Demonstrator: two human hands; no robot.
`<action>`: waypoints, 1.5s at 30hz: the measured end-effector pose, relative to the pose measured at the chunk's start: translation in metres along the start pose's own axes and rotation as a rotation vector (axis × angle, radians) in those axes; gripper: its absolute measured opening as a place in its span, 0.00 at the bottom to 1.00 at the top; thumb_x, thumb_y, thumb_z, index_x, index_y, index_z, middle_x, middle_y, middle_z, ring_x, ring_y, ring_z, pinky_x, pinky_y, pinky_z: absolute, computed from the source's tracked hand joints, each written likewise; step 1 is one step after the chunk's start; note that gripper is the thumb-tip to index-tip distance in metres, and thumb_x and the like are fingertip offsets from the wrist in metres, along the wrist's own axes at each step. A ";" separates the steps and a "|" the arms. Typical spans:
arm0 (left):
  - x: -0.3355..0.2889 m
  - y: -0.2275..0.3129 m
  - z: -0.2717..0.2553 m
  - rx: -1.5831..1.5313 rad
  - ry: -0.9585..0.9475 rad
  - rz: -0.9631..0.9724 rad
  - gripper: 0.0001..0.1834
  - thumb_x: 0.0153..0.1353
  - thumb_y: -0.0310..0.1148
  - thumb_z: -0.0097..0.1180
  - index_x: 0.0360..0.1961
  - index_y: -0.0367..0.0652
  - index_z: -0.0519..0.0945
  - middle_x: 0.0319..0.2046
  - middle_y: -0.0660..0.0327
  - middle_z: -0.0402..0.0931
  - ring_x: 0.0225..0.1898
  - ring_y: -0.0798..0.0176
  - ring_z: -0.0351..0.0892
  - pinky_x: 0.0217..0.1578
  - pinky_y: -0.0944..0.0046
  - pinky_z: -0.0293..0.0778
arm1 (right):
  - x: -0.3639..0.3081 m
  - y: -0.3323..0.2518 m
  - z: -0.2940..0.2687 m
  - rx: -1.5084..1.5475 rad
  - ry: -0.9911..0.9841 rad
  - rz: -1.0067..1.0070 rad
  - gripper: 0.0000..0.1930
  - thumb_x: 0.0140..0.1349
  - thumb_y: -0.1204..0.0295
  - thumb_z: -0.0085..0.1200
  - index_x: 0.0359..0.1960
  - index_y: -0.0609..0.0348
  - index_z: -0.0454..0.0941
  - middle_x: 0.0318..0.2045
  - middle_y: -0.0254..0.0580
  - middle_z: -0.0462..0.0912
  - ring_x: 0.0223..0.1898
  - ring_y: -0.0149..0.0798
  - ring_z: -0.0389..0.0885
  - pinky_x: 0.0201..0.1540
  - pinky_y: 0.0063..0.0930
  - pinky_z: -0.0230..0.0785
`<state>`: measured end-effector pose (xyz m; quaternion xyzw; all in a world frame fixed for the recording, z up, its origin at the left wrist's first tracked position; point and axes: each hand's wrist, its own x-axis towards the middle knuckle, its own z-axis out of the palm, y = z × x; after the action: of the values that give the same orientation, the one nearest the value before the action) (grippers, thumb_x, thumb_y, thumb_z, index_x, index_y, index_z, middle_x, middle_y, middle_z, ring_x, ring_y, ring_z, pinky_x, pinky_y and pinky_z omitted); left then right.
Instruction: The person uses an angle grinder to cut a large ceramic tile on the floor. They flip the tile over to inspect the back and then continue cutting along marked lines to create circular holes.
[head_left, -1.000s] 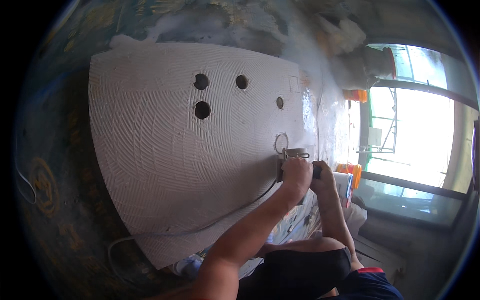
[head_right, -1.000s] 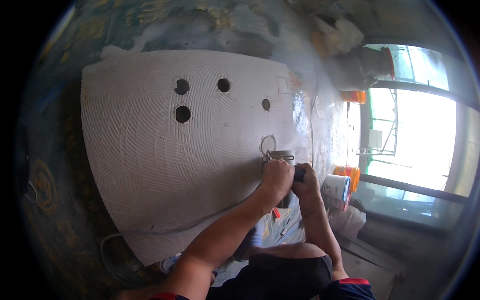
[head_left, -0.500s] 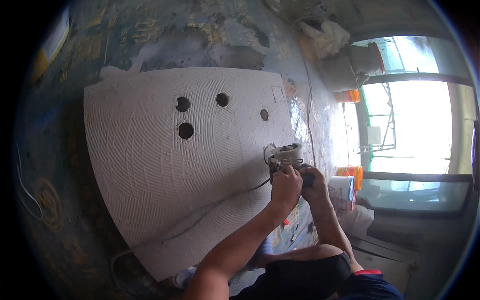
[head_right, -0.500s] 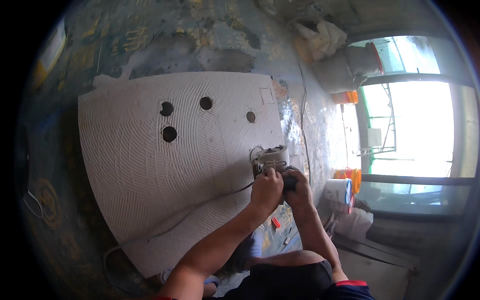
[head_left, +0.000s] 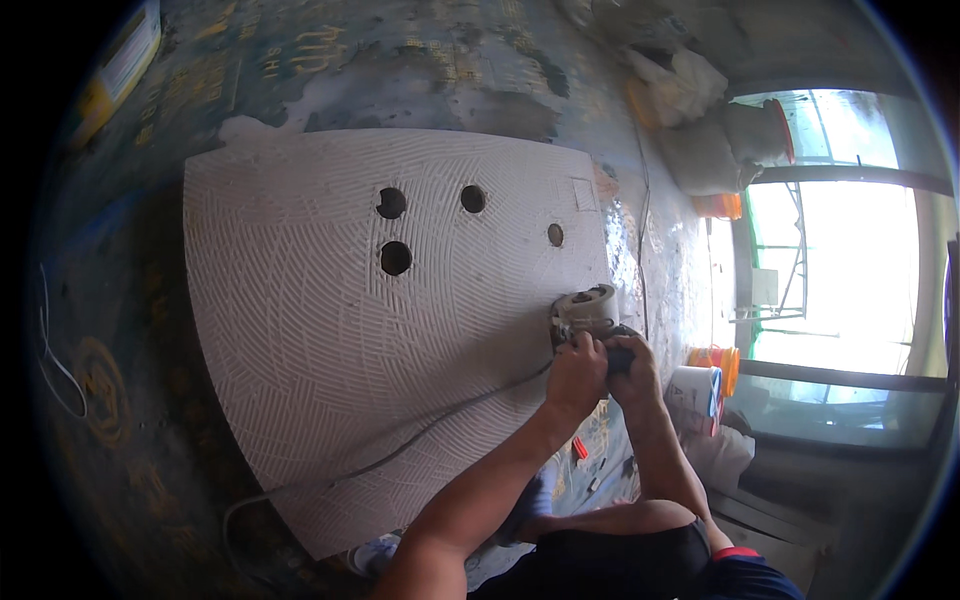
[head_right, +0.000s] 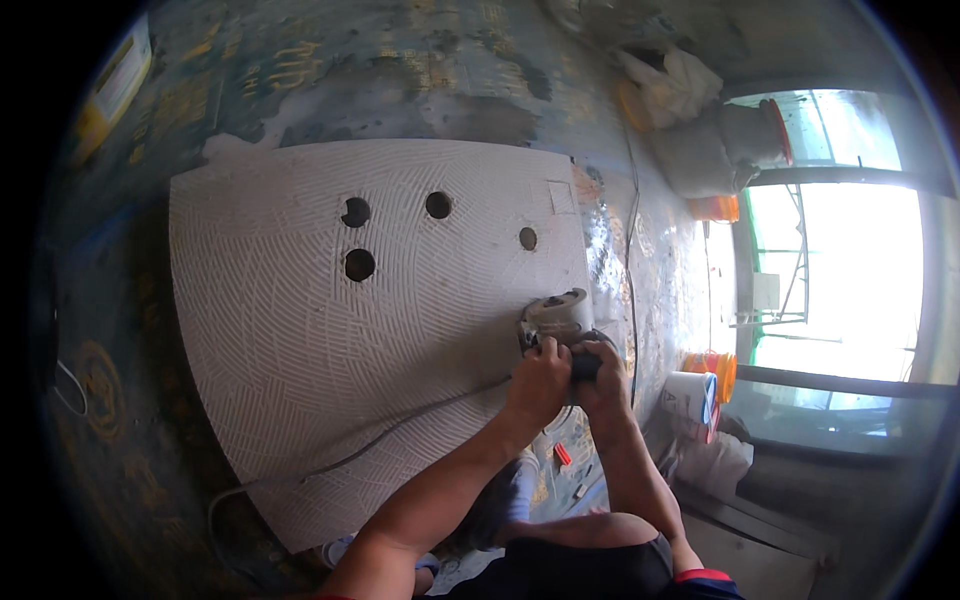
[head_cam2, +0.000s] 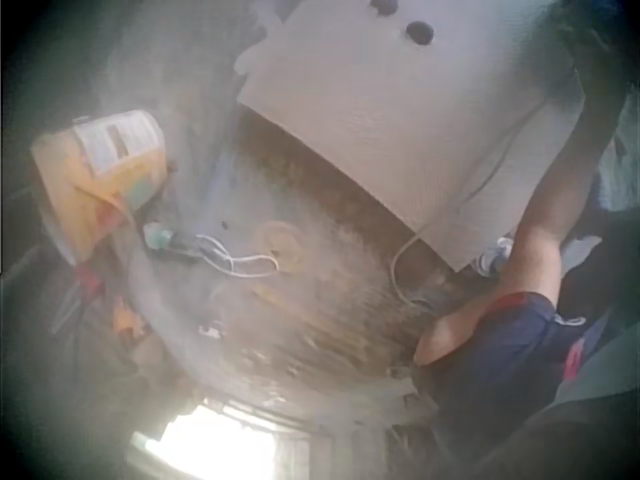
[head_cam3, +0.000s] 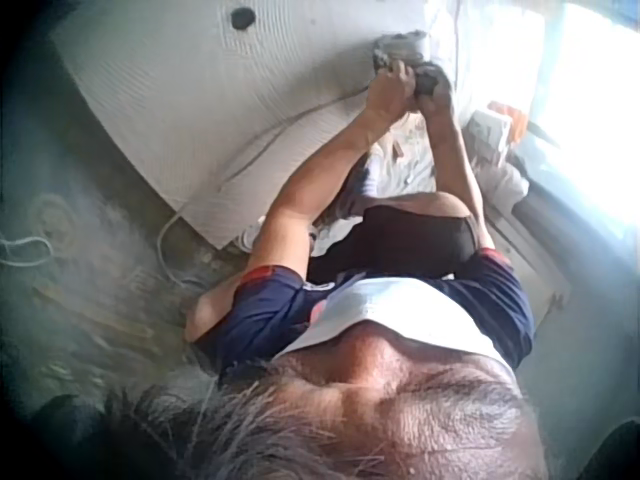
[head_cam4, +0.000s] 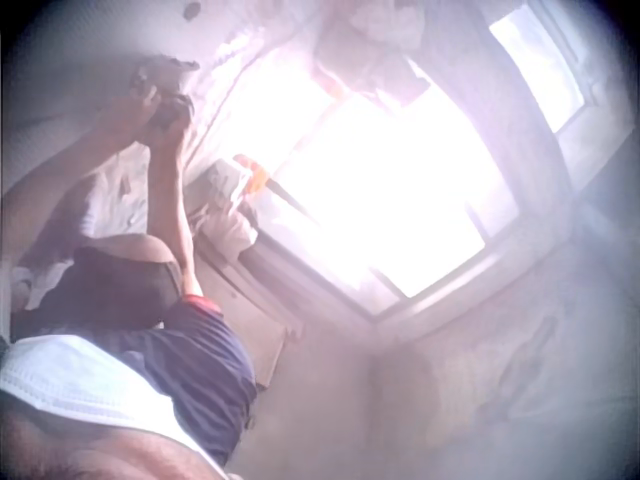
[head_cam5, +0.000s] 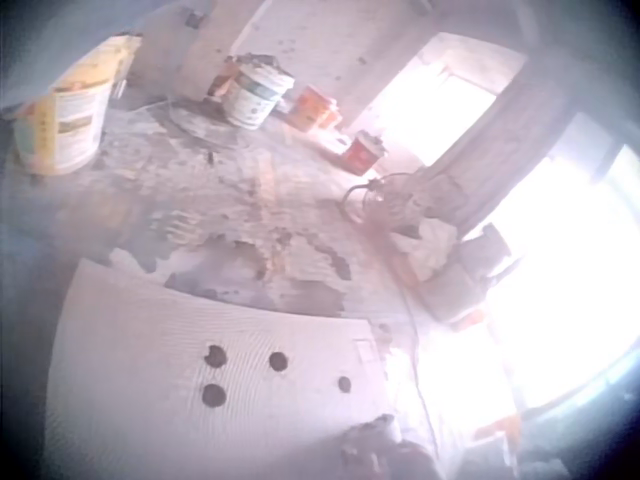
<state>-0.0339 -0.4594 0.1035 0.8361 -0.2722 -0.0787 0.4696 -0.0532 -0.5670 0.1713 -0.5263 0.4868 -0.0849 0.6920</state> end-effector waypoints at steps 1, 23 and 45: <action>-0.001 -0.001 0.002 -0.004 -0.002 -0.009 0.08 0.53 0.27 0.57 0.35 0.38 0.75 0.36 0.54 0.73 0.33 0.53 0.81 0.30 0.59 0.81 | 0.001 0.001 0.001 0.005 -0.012 -0.006 0.05 0.58 0.74 0.53 0.33 0.62 0.78 0.32 0.42 0.82 0.36 0.40 0.81 0.47 0.33 0.76; -0.011 0.021 0.039 -0.008 0.032 -0.035 0.15 0.48 0.24 0.58 0.39 0.34 0.75 0.37 0.53 0.71 0.37 0.53 0.78 0.37 0.62 0.77 | 0.024 0.001 -0.034 0.010 0.035 -0.035 0.06 0.55 0.79 0.53 0.34 0.65 0.78 0.30 0.43 0.80 0.32 0.41 0.80 0.40 0.32 0.75; -0.013 0.051 0.086 -0.258 0.054 -0.167 0.19 0.55 0.28 0.59 0.45 0.28 0.69 0.43 0.40 0.66 0.43 0.37 0.77 0.41 0.49 0.79 | 0.046 -0.008 -0.076 -0.493 -0.282 -0.360 0.03 0.52 0.76 0.52 0.26 0.62 0.76 0.25 0.36 0.77 0.28 0.31 0.74 0.35 0.24 0.66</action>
<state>-0.0974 -0.5379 0.0970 0.7905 -0.1764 -0.1292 0.5720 -0.0843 -0.6482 0.1534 -0.7619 0.2913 -0.0117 0.5783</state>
